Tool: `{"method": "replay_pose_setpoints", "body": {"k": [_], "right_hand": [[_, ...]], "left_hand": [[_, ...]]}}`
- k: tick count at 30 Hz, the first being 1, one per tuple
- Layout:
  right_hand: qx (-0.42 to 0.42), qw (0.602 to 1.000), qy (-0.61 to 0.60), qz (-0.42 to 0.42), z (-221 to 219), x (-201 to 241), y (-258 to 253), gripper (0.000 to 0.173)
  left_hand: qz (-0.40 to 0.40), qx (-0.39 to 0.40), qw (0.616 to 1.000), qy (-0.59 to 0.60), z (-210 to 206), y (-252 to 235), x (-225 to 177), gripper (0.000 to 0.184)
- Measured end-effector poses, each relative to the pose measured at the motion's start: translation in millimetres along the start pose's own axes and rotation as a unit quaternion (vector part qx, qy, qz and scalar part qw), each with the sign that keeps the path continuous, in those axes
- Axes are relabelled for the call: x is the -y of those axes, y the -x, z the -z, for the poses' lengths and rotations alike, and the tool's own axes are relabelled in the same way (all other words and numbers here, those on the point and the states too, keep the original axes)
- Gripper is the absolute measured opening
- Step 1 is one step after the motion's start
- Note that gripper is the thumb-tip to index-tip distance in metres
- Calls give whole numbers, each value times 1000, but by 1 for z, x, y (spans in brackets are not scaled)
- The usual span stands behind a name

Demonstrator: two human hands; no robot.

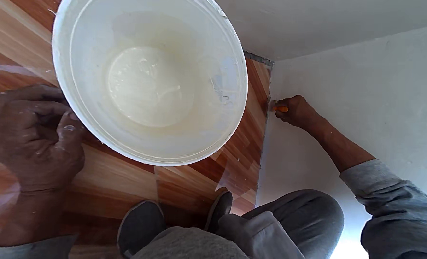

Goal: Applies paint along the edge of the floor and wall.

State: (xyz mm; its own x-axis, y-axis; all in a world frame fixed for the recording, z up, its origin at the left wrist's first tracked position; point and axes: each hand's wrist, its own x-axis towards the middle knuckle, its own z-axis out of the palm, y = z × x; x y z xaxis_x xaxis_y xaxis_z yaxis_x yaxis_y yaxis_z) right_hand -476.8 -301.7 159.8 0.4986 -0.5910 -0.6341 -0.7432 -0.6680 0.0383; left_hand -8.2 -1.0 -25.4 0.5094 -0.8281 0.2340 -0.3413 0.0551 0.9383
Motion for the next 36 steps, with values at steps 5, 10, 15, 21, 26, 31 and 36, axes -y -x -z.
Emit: {"method": "replay_pose_setpoints", "body": {"k": [5, 10, 15, 21, 26, 31, 36], "right_hand": [[89, 996, -23, -24, -14, 8, 21, 2], [-28, 1000, 5, 3, -12, -5, 15, 23], [7, 1000, -7, 6, -21, 3, 31, 15], [61, 997, -16, -38, -26, 14, 36, 9], [-3, 1000, 12, -8, -36, 9, 36, 18], [107, 992, -20, -59, -43, 26, 53, 12], [26, 999, -4, -18, -50, 16, 57, 17]], "left_hand": [[-7, -6, 1000, 4, 2, -1, 0, 27], [36, 18, 999, 6, 2, 3, -1, 32], [11, 4, 1000, -13, 3, 2, -2, 34], [34, 14, 999, 35, 1, 4, -1, 32], [42, 8, 998, 39, 0, 3, -3, 30], [52, 14, 998, 31, 1, 6, -2, 31], [51, 16, 998, 42, 0, 5, -3, 34]]}}
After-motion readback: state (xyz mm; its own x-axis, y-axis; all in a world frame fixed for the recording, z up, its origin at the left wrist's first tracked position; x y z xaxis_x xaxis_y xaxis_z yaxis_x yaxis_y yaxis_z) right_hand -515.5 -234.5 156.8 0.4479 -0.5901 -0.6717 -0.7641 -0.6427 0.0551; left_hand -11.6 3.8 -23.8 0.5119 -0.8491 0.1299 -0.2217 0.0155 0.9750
